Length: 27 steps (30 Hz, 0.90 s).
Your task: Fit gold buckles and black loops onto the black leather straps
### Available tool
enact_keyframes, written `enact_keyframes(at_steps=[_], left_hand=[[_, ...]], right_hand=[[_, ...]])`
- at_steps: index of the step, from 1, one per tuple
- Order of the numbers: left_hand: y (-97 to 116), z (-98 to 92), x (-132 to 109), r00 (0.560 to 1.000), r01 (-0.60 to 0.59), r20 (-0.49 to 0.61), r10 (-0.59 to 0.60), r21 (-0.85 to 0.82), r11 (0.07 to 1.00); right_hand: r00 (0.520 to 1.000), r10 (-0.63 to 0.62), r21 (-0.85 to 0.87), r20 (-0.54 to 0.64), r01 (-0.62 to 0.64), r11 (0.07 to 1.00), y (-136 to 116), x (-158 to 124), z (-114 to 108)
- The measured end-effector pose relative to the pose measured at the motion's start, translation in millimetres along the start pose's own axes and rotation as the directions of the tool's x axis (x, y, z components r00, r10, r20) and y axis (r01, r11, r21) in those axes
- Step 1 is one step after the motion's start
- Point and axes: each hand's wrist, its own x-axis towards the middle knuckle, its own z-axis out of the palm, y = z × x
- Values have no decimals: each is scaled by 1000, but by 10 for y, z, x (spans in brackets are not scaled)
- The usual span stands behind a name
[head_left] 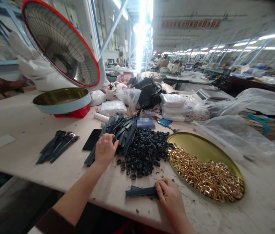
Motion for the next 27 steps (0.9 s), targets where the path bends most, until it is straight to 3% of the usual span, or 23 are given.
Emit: enact_keyframes(at_steps=[3,5,9,10,13,16,18,19,21,22,23,25,27], left_hand=[[-158,-29,153,995,90,52,-90,-2,996],[-190,-102,102,993,102,59,-99,-35,994],[-143,-458,-289,993,116,9,-116,-141,983],[-121,-572,-418,992,125,14,-125,-254,959],[-57,-870,-794,967,212,239,-83,-588,780],[-16,-1001,-1085,857,411,515,35,-721,559],[12,-985,-1222,724,556,679,120,-678,482],[33,-955,-1273,637,616,749,182,-636,465],[98,-863,-1341,459,691,825,330,-565,452],[142,-808,-1356,398,710,833,385,-545,445],[192,-749,-1359,362,724,833,419,-534,437],[299,-629,-1330,347,756,841,415,-513,407],[392,-517,-1264,350,808,865,359,-473,352]], right_hand=[[999,-29,0,-43,29,1000,6,-29,14],[997,-35,10,-74,36,999,3,-45,-15],[989,9,124,-148,9,992,-114,-69,-172],[987,34,188,-155,-5,982,-175,-69,-227],[985,157,513,-71,-98,852,-399,-41,-394],[964,250,819,94,-217,532,-591,-4,-506],[943,299,886,146,-259,384,-669,-4,-509],[936,313,892,159,-272,361,-695,-13,-485],[938,280,871,202,-303,387,-725,-42,-396],[944,229,851,238,-316,420,-729,-52,-342],[947,171,826,273,-322,463,-721,-53,-291],[953,96,752,286,-286,594,-658,-7,-218],[981,87,524,172,-166,835,-525,117,-201]])
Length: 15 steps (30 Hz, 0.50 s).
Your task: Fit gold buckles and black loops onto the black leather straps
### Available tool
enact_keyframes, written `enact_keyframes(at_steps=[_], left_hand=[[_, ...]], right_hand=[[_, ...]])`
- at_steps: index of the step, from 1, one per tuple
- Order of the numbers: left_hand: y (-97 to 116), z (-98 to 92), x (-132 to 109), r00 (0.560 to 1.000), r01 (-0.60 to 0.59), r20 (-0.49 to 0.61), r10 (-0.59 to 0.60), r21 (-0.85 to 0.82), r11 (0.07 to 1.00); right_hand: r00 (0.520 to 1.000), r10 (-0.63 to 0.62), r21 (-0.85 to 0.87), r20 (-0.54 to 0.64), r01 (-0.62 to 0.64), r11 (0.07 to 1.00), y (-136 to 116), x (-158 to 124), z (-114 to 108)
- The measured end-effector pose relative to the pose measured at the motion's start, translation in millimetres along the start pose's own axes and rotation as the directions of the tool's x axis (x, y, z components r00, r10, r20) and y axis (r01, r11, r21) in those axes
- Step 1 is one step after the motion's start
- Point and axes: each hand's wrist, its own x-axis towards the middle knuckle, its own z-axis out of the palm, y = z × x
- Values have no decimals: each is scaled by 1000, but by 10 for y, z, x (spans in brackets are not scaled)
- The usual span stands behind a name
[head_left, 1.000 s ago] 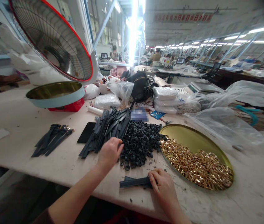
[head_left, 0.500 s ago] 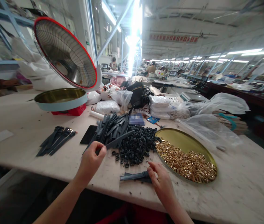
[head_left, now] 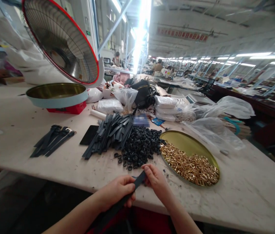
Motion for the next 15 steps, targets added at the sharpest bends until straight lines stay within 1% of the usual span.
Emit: enact_keyframes(at_steps=[1,2,4,6,8,12,15], left_hand=[[22,3,69,1000,9,-25,-10,-43,999],[45,-1,132,999,12,-46,-16,-86,996],[89,-23,234,997,11,-77,-23,-154,988],[124,-50,308,994,24,-100,-43,-184,983],[147,-75,361,991,46,-115,-70,-199,979],[167,-110,429,989,72,-110,-97,-214,974],[177,-117,447,989,82,-100,-106,-222,972]], right_hand=[[996,-55,-217,-70,39,975,54,91,-62],[986,-115,-457,-118,48,888,110,191,-131],[981,-139,-627,-136,23,778,218,390,-255],[985,-119,-695,-123,0,719,303,554,-324],[989,-105,-762,-106,-13,648,354,657,-336],[994,-97,-852,-52,7,523,376,723,-307],[995,-103,-881,-4,45,470,361,740,-299]])
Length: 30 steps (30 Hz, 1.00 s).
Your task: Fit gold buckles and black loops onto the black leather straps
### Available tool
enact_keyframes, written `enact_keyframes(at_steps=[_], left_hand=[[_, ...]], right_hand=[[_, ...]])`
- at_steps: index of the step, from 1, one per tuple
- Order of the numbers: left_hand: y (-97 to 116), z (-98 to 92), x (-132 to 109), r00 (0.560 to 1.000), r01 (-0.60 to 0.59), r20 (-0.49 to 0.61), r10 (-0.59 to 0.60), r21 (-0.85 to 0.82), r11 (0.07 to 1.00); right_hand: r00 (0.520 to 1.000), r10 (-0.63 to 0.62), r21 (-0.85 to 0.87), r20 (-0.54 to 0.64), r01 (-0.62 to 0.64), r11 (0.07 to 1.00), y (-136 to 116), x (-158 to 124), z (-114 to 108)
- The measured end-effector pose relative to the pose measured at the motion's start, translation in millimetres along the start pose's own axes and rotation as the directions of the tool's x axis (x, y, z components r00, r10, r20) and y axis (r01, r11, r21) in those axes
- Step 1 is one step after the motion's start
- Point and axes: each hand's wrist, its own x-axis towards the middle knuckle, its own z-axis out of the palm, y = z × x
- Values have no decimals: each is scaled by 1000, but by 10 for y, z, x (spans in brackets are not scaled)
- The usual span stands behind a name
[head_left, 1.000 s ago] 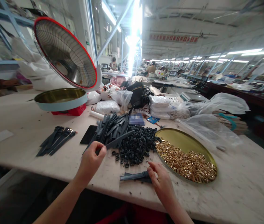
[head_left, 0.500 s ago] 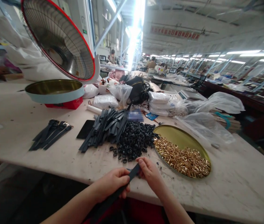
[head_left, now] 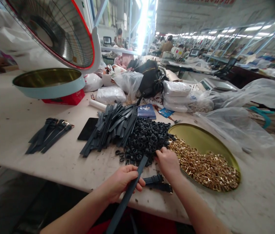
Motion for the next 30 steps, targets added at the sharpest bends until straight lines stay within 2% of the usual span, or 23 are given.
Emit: enact_keyframes(at_steps=[4,8,13,15,16,17,19,20,22,24,26,28,30], left_hand=[[-2,7,-34,1000,-20,-7,20,-1,1000],[-45,-12,-114,999,-49,-14,49,-5,999],[-108,-42,-199,994,-100,-36,99,-35,994],[-104,-38,-222,991,-124,-52,122,-54,991],[-91,-34,-233,988,-148,-62,144,-64,987],[-71,-29,-245,981,-183,-74,178,-76,980],[-13,-22,-272,954,-285,-124,271,-106,953],[21,-21,-287,931,-347,-165,326,-116,931],[85,-23,-316,860,-478,-265,436,-123,870],[124,-29,-333,774,-590,-356,523,-108,800],[126,-33,-334,698,-667,-420,580,-86,740],[93,-31,-326,646,-710,-461,609,-69,700],[40,-19,-324,620,-734,-478,622,-74,675]], right_hand=[[1000,-21,-17,2,21,1000,-26,38,-24],[999,-30,39,-30,31,999,-52,21,-63],[997,2,213,-79,15,977,-23,-163,-114],[996,43,366,-74,-14,931,-50,-303,-158],[997,70,505,-43,-39,862,-84,-390,-193],[996,86,665,19,-76,743,-133,-488,-237],[980,46,909,191,-194,369,-265,-704,-344],[963,-12,944,268,-261,202,-342,-815,-400],[934,-109,939,340,-344,-19,-496,-1026,-493],[915,-192,910,356,-386,-149,-628,-1197,-548],[906,-242,888,346,-400,-228,-725,-1313,-565],[910,-245,879,334,-395,-267,-789,-1374,-556],[916,-211,882,341,-389,-265,-814,-1383,-525]])
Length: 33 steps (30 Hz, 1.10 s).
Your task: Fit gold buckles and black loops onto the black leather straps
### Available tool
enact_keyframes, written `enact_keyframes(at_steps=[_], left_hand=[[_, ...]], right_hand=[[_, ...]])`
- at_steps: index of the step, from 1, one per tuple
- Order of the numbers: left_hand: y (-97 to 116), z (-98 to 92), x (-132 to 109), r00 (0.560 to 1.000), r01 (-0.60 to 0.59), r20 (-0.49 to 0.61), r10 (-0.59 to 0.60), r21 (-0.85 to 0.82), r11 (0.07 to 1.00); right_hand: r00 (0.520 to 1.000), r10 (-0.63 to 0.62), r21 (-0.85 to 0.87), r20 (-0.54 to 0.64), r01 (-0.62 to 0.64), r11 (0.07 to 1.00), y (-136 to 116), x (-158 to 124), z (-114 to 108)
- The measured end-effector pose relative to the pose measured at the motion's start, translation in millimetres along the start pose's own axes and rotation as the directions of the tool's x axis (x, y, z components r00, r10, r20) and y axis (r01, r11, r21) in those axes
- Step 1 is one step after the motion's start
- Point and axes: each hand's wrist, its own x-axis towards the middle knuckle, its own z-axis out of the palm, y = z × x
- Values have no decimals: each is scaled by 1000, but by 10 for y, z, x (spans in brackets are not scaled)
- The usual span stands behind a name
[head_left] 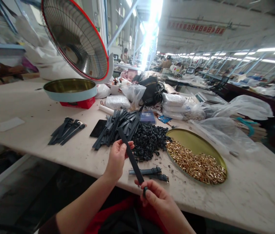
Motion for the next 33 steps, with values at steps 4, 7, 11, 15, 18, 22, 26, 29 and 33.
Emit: enact_keyframes(at_steps=[4,7,11,15,18,22,26,29,33], left_hand=[[-51,-29,-127,998,41,43,-38,-52,998],[-78,-72,-236,970,207,130,-203,-18,978],[-117,-188,-329,854,441,286,-434,43,896],[-82,-355,-316,566,624,611,-554,122,772],[-56,-373,-250,351,677,748,-563,212,704],[-169,-114,-129,403,638,577,-710,379,670],[-338,171,-6,438,569,529,-727,463,680],[-382,228,48,460,557,522,-719,461,691],[-383,207,76,447,578,491,-747,479,661]], right_hand=[[970,-13,21,-242,18,1000,28,88,-157],[909,-23,52,-417,49,997,-8,141,-400],[844,-90,-29,-529,89,996,-125,151,-691],[824,-136,-140,-549,70,988,-255,159,-859],[820,-169,-194,-547,72,978,-312,201,-890],[883,-146,-199,-447,61,978,-327,321,-774],[909,-103,-125,-404,57,991,-290,439,-709],[889,-76,-37,-452,66,997,-213,493,-795],[882,7,18,-471,2,1000,-104,543,-887]])
